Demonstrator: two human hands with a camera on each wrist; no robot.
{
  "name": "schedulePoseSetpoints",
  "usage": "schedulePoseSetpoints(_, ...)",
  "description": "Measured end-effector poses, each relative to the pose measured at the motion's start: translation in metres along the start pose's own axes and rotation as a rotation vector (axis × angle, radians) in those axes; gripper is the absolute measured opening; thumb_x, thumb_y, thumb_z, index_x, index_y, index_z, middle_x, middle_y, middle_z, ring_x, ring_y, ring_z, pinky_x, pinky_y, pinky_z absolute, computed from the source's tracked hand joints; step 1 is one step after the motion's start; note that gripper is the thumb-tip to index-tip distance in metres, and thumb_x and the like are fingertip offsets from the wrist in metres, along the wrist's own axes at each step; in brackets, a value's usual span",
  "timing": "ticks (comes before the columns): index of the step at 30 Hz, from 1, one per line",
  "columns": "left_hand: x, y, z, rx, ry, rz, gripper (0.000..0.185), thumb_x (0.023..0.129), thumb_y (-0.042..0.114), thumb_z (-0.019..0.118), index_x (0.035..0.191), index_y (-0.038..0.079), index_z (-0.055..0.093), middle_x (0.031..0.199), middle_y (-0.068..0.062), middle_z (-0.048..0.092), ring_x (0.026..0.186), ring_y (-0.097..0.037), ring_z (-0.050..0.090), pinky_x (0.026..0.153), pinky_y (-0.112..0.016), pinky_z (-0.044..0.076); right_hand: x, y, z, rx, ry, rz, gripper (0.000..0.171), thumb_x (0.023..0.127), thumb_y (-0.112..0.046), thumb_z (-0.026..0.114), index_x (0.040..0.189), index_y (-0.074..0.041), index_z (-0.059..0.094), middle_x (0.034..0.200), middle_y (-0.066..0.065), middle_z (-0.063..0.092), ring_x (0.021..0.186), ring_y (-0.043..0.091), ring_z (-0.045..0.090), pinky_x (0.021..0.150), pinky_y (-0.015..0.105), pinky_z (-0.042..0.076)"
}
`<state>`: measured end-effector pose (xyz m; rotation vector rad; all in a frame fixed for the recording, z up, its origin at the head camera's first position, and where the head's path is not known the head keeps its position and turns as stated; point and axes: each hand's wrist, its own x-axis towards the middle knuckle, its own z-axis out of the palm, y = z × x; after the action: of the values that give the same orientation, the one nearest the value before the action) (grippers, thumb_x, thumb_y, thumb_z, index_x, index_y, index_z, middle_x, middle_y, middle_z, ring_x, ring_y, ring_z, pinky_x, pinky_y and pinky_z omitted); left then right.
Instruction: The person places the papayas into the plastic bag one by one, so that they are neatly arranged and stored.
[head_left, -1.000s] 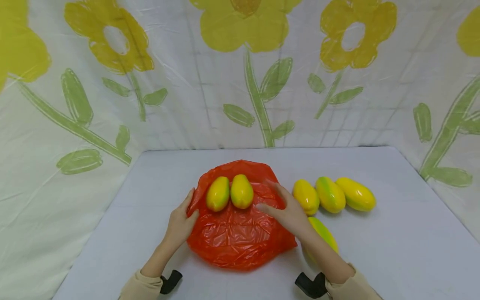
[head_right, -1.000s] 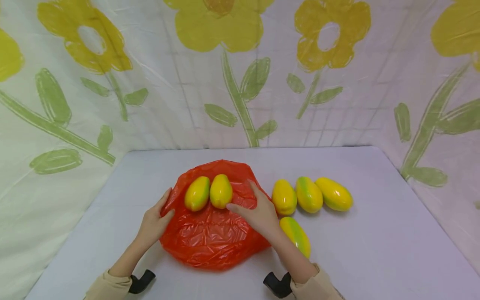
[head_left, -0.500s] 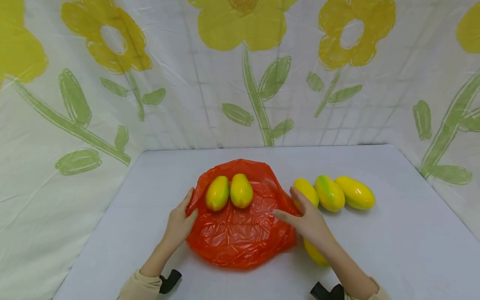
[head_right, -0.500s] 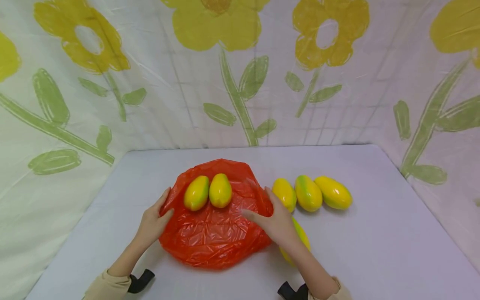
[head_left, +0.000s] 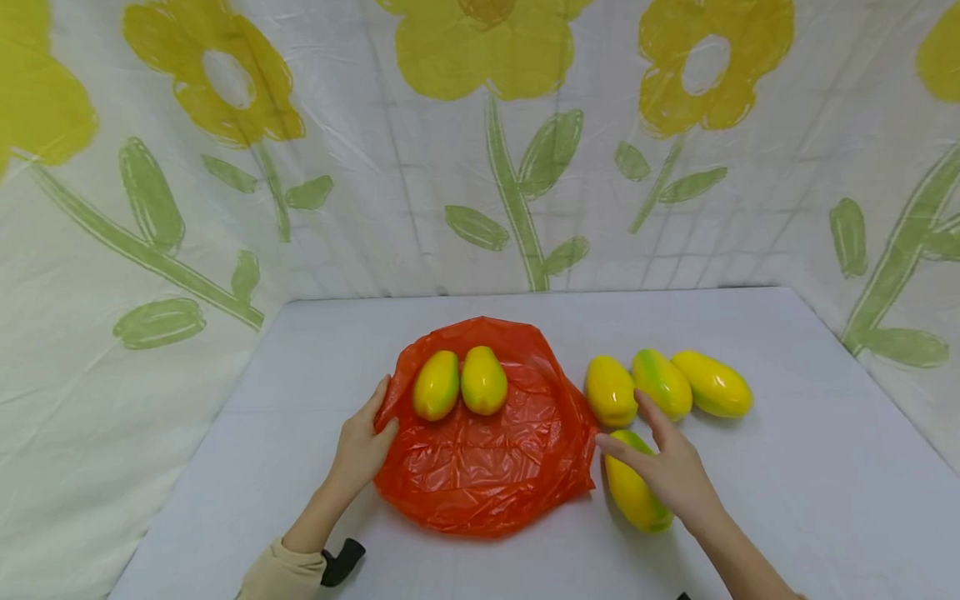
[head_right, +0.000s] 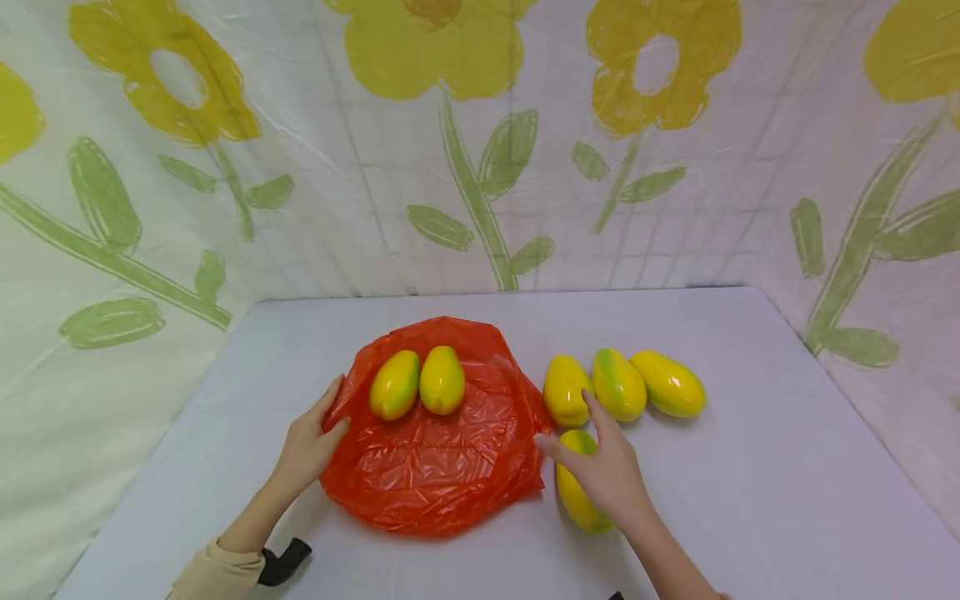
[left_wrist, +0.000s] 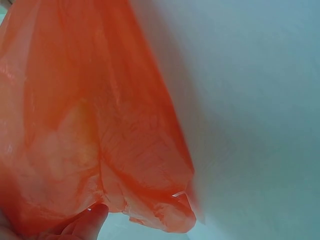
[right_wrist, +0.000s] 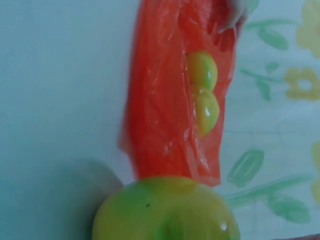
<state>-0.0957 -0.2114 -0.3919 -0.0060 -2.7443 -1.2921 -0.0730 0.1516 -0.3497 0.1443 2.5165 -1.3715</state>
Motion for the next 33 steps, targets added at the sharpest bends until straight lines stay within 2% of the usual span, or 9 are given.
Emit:
schedulePoseSetpoints(5,0.001,0.001,0.001,-0.007,-0.008,-0.014,0.061,0.093,-0.001,0.050,0.151,-0.001,0.029,0.146,-0.027,0.038,0.130,-0.043,0.044,0.104,-0.054,0.039,-0.001,0.011,-0.005,0.001,-0.002,0.007,0.097,0.089,-0.048,0.064,0.157,-0.010,0.006,0.160,0.021,0.012,0.143,0.046,0.012,0.108,0.068,0.018)
schedulePoseSetpoints(13,0.000,0.002,0.002,-0.009,0.000,0.004,0.059,0.093,-0.002,0.050,0.149,-0.003,0.031,0.145,-0.028,0.040,0.129,-0.043,0.044,0.104,-0.054,0.038,0.002,0.030,-0.010,-0.041,0.005,0.048,0.098,0.089,-0.048,0.064,0.157,-0.007,0.007,0.158,0.026,0.012,0.142,0.048,0.011,0.108,0.068,0.017)
schedulePoseSetpoints(21,0.001,0.002,0.003,-0.008,-0.002,0.004,0.060,0.093,-0.002,0.050,0.149,-0.003,0.031,0.146,-0.027,0.039,0.130,-0.043,0.044,0.103,-0.054,0.038,0.007,0.043,-0.004,-0.041,-0.045,0.101,0.101,0.088,-0.049,0.064,0.156,-0.003,0.005,0.155,0.033,0.010,0.140,0.052,0.011,0.107,0.068,0.019)
schedulePoseSetpoints(33,0.000,0.003,0.003,-0.021,-0.004,0.000,0.060,0.093,-0.002,0.049,0.150,-0.003,0.030,0.146,-0.026,0.038,0.131,-0.043,0.042,0.104,-0.054,0.037,0.011,0.050,0.002,-0.028,-0.074,0.105,0.100,0.088,-0.047,0.065,0.153,0.004,0.010,0.153,0.034,0.014,0.138,0.053,0.017,0.106,0.068,0.022)
